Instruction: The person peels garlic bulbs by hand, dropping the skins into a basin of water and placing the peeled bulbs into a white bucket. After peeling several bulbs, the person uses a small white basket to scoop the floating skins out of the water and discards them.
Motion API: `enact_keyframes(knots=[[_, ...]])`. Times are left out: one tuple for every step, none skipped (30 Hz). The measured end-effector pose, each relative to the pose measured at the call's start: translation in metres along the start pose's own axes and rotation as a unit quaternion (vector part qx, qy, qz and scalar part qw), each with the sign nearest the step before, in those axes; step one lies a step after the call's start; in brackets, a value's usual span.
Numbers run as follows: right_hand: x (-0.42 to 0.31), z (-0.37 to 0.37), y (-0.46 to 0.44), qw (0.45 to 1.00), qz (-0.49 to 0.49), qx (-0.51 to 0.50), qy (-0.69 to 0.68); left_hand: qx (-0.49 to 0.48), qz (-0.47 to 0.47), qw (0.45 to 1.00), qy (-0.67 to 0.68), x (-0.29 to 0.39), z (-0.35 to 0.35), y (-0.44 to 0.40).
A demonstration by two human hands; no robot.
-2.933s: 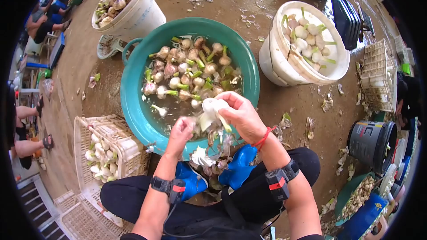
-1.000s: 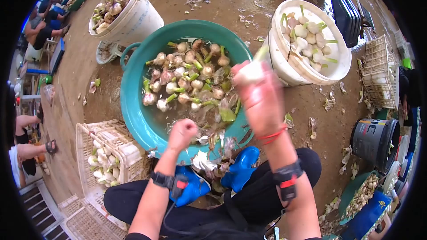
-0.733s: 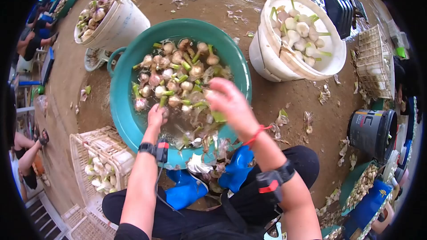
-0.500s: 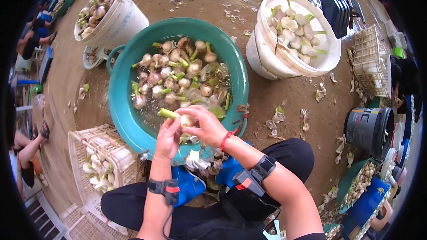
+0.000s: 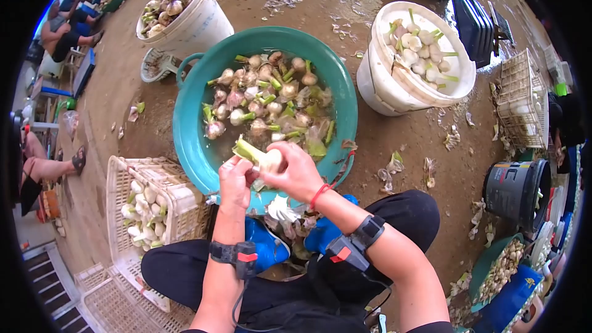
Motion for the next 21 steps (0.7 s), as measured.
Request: enact_keyframes(knots=[[0.016, 0.0, -0.008, 0.95, 0.157, -0.127, -0.24, 0.0, 0.001, 1.0, -0.001, 0.002, 0.0, 0.002], [0.025, 0.003, -0.009, 0.804, 0.298, -0.241, -0.454, -0.004, -0.034, 0.997, 0.066, 0.008, 0.003, 0.006], [0.019, 0.003, -0.007, 0.803, 0.298, -0.242, -0.456, -0.006, -0.07, 0.989, 0.132, 0.016, 0.007, 0.012], [0.012, 0.002, -0.007, 0.81, 0.278, -0.223, -0.465, -0.007, -0.085, 0.986, 0.141, 0.025, 0.015, 0.016], [0.006, 0.002, -0.008, 0.818, 0.258, -0.204, -0.472, -0.008, -0.082, 0.986, 0.142, 0.024, 0.015, 0.015], [0.005, 0.008, -0.01, 0.877, 0.208, -0.202, -0.383, -0.036, -0.055, 0.993, 0.099, 0.022, 0.015, 0.016], [0.004, 0.005, -0.009, 0.877, 0.208, -0.202, -0.383, -0.063, -0.028, 0.996, 0.056, 0.021, 0.014, 0.016], [0.001, 0.001, -0.005, 0.813, 0.239, -0.285, -0.447, -0.113, -0.029, 0.987, 0.114, 0.027, 0.018, 0.018], [0.001, -0.003, -0.002, 0.737, 0.266, -0.364, -0.504, -0.112, -0.03, 0.987, 0.114, 0.031, 0.019, 0.018], [0.024, -0.002, -0.008, 0.683, 0.274, -0.411, -0.538, -0.161, -0.041, 0.979, 0.12, 0.036, 0.021, 0.019], [0.018, -0.003, -0.007, 0.683, 0.275, -0.411, -0.538, -0.21, -0.052, 0.968, 0.127, 0.037, 0.024, 0.02], [0.007, -0.007, -0.009, 0.831, 0.201, -0.31, -0.416, -0.166, -0.039, 0.978, 0.122, 0.036, 0.025, 0.018], [0.0, -0.013, -0.011, 0.936, 0.114, -0.192, -0.273, -0.165, -0.037, 0.978, 0.122, 0.038, 0.03, 0.016], [-0.004, -0.012, -0.011, 0.946, 0.08, -0.191, -0.248, -0.118, -0.039, 0.989, 0.078, 0.041, 0.033, 0.016], [-0.007, -0.013, -0.01, 0.946, 0.079, -0.192, -0.249, -0.07, -0.041, 0.996, 0.035, 0.043, 0.033, 0.016], [-0.01, -0.016, -0.007, 0.935, 0.085, -0.208, -0.275, -0.099, -0.026, 0.994, 0.044, 0.036, 0.026, 0.012], [-0.014, -0.018, -0.006, 0.923, 0.091, -0.223, -0.301, -0.098, -0.026, 0.994, 0.043, 0.038, 0.026, 0.015], [-0.002, -0.012, -0.01, 0.89, 0.097, -0.235, -0.378, -0.117, -0.039, 0.986, 0.116, 0.041, 0.027, 0.018], [0.002, -0.013, -0.012, 0.891, 0.098, -0.234, -0.377, -0.135, -0.053, 0.971, 0.188, 0.044, 0.03, 0.022], [-0.002, -0.011, -0.01, 0.776, 0.182, -0.336, -0.502, -0.12, -0.034, 0.968, 0.22, 0.048, 0.035, 0.026], [-0.008, -0.009, -0.007, 0.625, 0.256, -0.423, -0.604, -0.121, -0.036, 0.967, 0.221, 0.043, 0.037, 0.026]])
Point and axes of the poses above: each hand's wrist, its own y-axis away from the middle knuckle, its own z-axis out of the palm, x = y × z, the point moved 2 cm from there along -y, towards the middle knuckle, and after that the axes turned 11 degrees about z, right-handed, at the moved point
